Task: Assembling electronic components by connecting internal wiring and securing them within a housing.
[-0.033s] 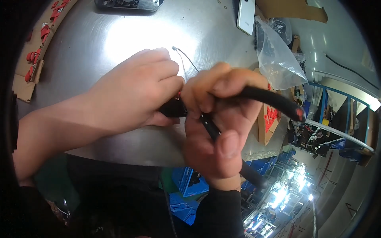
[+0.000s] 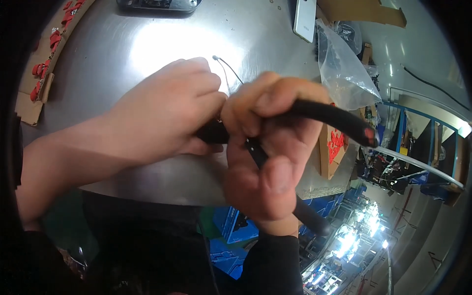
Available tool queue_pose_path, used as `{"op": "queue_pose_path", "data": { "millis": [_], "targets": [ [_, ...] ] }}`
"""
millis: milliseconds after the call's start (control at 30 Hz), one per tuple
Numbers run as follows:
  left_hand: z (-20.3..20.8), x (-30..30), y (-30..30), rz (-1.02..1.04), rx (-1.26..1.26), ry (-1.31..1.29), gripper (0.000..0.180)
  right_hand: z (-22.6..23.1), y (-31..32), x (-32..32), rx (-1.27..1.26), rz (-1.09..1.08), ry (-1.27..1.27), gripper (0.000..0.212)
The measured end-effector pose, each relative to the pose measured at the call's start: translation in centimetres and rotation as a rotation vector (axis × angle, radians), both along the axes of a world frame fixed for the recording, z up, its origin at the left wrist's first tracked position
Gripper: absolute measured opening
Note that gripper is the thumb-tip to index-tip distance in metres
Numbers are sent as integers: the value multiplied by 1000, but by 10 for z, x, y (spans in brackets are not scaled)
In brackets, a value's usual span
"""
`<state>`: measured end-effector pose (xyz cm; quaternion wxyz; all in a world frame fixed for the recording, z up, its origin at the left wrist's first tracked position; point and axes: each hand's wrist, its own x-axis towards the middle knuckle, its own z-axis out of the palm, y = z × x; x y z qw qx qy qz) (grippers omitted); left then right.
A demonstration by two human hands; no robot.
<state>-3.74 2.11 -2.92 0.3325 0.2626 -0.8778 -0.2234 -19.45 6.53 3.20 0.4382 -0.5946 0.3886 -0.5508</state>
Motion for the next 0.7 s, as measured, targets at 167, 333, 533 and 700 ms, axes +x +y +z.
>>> {"op": "queue_pose_path", "data": {
  "millis": [167, 333, 533, 700],
  "targets": [
    [3, 6, -3, 0, 81, -36, 43, -7, -5, -1, -12, 66, -104, 41],
    [3, 1, -1, 36, -37, -69, 46, -17, 2, -11, -133, 117, -92, 36],
    [2, 0, 1, 63, -94, -83, 48, -24, 6, -14, -159, 123, -168, 36],
    [1, 2, 1, 78, -74, -92, 48, -26, 6, -10, -232, 94, -44, 31]
  ]
}}
